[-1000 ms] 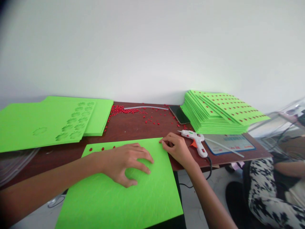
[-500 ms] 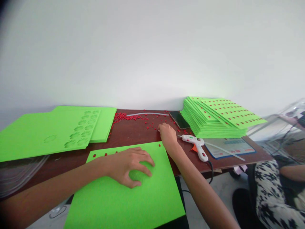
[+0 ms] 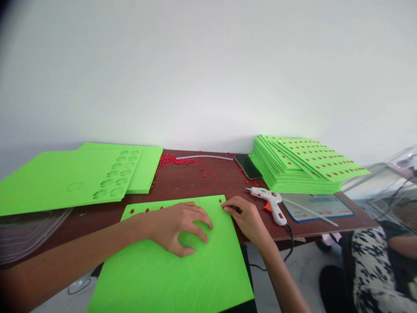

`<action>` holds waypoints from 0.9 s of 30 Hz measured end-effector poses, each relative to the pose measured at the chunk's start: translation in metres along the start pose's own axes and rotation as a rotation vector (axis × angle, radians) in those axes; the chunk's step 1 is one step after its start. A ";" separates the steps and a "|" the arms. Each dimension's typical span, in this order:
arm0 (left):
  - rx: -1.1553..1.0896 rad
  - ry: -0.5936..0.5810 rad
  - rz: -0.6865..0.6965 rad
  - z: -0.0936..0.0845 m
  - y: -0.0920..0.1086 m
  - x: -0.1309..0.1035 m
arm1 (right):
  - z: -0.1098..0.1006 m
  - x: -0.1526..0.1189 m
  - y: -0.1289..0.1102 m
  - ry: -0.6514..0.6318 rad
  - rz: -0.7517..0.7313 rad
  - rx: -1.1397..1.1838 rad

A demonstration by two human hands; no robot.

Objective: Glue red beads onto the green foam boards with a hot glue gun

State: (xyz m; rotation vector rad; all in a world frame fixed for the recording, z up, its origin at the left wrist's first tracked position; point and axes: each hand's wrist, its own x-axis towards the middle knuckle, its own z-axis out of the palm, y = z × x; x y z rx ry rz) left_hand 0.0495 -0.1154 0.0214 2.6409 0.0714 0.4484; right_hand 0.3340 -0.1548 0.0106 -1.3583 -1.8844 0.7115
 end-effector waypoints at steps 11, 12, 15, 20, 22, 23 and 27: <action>-0.003 -0.004 -0.001 -0.002 0.001 0.000 | 0.002 -0.004 0.001 -0.012 -0.060 -0.055; -0.004 -0.003 0.001 -0.002 0.001 0.000 | 0.001 -0.004 0.000 -0.022 -0.060 -0.057; 0.001 -0.002 0.004 -0.002 0.001 0.000 | -0.001 -0.003 -0.004 -0.042 -0.066 -0.069; 0.011 -0.011 -0.006 -0.002 0.001 0.000 | 0.005 0.010 -0.008 0.018 -0.084 -0.025; 0.012 -0.017 -0.008 -0.002 0.001 0.000 | 0.012 0.020 -0.010 0.039 -0.104 -0.004; 0.012 -0.017 -0.009 -0.002 0.001 0.000 | 0.015 0.026 -0.010 0.038 -0.121 0.000; 0.010 -0.016 -0.007 -0.002 0.001 -0.001 | 0.026 0.039 -0.011 0.007 -0.168 -0.010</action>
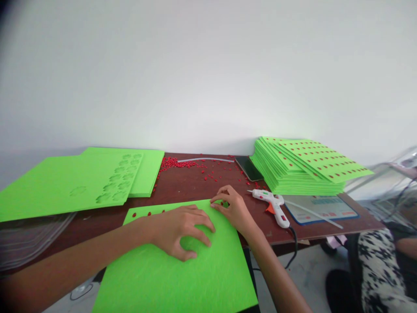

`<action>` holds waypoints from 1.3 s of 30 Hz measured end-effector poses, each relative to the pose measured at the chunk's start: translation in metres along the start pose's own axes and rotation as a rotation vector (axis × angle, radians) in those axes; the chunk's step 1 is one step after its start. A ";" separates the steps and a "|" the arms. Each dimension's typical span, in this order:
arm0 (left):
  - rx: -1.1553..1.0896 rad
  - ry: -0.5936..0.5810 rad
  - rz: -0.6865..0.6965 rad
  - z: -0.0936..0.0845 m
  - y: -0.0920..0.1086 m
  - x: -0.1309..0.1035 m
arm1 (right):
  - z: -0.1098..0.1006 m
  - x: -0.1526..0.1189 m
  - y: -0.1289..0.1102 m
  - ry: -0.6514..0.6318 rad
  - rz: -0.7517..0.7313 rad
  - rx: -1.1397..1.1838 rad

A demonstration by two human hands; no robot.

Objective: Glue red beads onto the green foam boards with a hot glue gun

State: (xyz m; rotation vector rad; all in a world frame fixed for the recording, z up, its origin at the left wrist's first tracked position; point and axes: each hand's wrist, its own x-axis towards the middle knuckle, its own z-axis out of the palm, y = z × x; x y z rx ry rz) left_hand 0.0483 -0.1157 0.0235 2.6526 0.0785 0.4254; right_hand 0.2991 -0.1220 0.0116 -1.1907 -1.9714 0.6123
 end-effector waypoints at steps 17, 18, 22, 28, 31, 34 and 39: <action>0.010 -0.012 -0.001 -0.002 0.001 0.001 | -0.001 -0.009 -0.001 0.030 -0.094 -0.095; 0.009 -0.011 -0.002 -0.002 0.001 0.001 | -0.001 -0.009 -0.001 0.033 -0.101 -0.110; 0.009 -0.014 -0.007 -0.002 0.002 0.000 | 0.002 -0.010 -0.001 0.046 -0.106 -0.149; 0.022 -0.023 -0.019 -0.002 0.002 0.000 | 0.004 -0.012 -0.007 0.028 -0.088 -0.197; 0.022 -0.013 -0.010 -0.003 0.002 0.000 | 0.004 -0.012 -0.010 0.014 -0.083 -0.197; 0.019 -0.001 -0.003 -0.003 0.002 0.001 | 0.003 -0.012 -0.011 0.010 -0.082 -0.219; 0.020 0.002 -0.009 -0.002 0.002 0.001 | 0.002 -0.014 -0.013 0.005 -0.066 -0.280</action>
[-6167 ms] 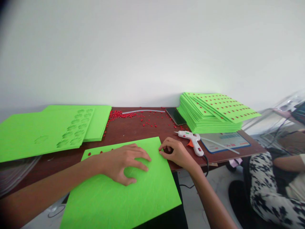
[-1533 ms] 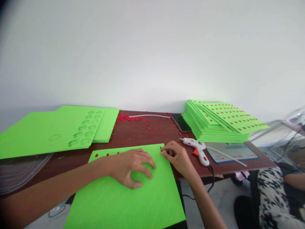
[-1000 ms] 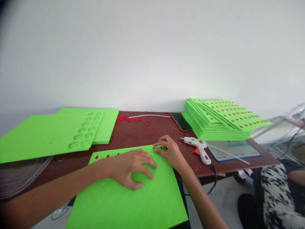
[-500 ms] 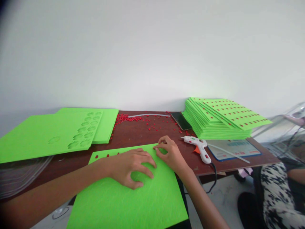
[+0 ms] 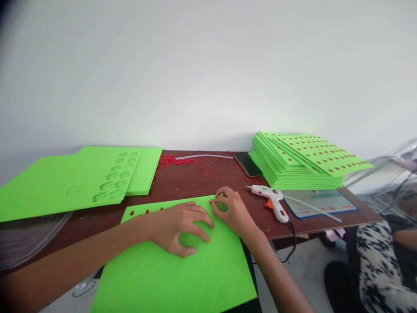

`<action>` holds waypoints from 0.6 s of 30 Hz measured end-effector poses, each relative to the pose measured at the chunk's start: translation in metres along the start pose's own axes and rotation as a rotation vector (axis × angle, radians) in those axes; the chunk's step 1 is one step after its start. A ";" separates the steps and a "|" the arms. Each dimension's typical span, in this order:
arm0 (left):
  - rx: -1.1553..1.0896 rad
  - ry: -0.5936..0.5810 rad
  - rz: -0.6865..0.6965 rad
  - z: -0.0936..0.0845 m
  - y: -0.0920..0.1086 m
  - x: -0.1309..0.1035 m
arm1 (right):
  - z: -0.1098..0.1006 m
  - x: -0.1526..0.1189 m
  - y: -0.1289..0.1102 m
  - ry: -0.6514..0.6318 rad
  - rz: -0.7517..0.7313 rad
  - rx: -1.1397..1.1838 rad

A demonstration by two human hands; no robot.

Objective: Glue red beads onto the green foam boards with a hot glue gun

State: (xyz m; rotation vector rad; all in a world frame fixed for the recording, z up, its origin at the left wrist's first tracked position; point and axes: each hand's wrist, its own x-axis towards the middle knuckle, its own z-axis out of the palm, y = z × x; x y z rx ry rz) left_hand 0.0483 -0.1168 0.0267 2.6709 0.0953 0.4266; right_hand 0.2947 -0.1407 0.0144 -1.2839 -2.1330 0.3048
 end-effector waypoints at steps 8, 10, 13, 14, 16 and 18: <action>0.006 -0.024 -0.016 0.000 0.000 0.000 | 0.001 -0.001 0.002 0.021 -0.024 -0.070; 0.004 -0.027 -0.016 0.000 0.000 0.000 | 0.002 -0.001 0.004 0.003 -0.023 -0.031; -0.002 -0.011 -0.005 0.001 -0.001 0.000 | 0.005 0.001 0.007 -0.017 -0.019 0.039; -0.003 -0.006 -0.001 0.001 -0.001 0.000 | 0.005 0.001 0.008 -0.021 -0.021 0.053; -0.001 -0.004 0.000 0.001 -0.002 0.000 | 0.007 0.001 0.010 -0.020 -0.030 0.060; -0.001 -0.005 0.000 0.002 -0.002 0.000 | 0.007 0.001 0.009 -0.013 -0.042 0.054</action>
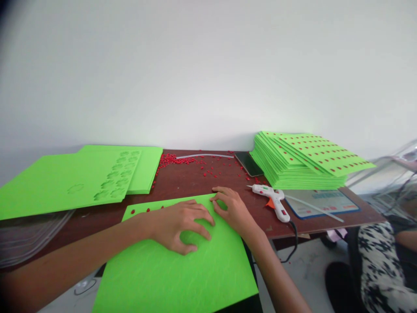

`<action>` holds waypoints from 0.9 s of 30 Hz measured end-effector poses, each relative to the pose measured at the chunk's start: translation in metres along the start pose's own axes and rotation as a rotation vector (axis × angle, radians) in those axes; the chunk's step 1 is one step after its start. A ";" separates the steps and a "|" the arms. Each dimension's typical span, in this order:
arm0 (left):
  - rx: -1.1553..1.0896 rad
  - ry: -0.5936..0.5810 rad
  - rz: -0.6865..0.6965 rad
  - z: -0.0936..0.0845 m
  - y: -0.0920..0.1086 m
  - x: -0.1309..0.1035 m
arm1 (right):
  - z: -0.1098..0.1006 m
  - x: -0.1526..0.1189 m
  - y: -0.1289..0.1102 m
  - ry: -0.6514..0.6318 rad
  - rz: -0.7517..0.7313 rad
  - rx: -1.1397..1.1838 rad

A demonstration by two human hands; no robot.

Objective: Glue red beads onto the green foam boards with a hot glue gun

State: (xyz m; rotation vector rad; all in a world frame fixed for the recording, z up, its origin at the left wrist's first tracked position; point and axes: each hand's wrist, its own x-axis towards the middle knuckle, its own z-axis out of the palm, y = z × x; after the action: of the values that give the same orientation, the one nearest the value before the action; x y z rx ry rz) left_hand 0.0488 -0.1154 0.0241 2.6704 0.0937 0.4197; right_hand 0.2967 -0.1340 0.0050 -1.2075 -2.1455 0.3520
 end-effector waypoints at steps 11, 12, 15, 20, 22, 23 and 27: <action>0.013 -0.019 -0.020 0.000 -0.001 -0.001 | 0.002 -0.001 0.001 0.003 -0.013 -0.042; 0.012 -0.025 -0.023 0.000 -0.001 -0.001 | 0.002 -0.001 0.002 0.001 -0.012 -0.042; 0.009 -0.038 -0.038 -0.002 0.001 -0.001 | 0.002 -0.001 0.002 -0.003 -0.010 -0.041; -0.005 -0.036 -0.057 -0.005 0.003 0.000 | 0.001 0.000 0.003 0.031 0.013 -0.030; -0.006 -0.035 -0.056 -0.006 0.003 0.000 | 0.001 0.000 0.003 0.052 0.027 -0.028; -0.007 -0.036 -0.055 -0.006 0.003 0.000 | 0.001 0.000 0.003 0.060 0.032 -0.029; -0.007 -0.027 -0.054 -0.006 0.003 0.000 | 0.001 0.000 0.004 0.082 0.031 -0.040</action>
State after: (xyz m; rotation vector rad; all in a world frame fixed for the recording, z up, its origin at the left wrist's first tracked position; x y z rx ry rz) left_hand 0.0469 -0.1155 0.0306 2.6593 0.1554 0.3656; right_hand 0.2987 -0.1312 0.0020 -1.2572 -2.0742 0.2689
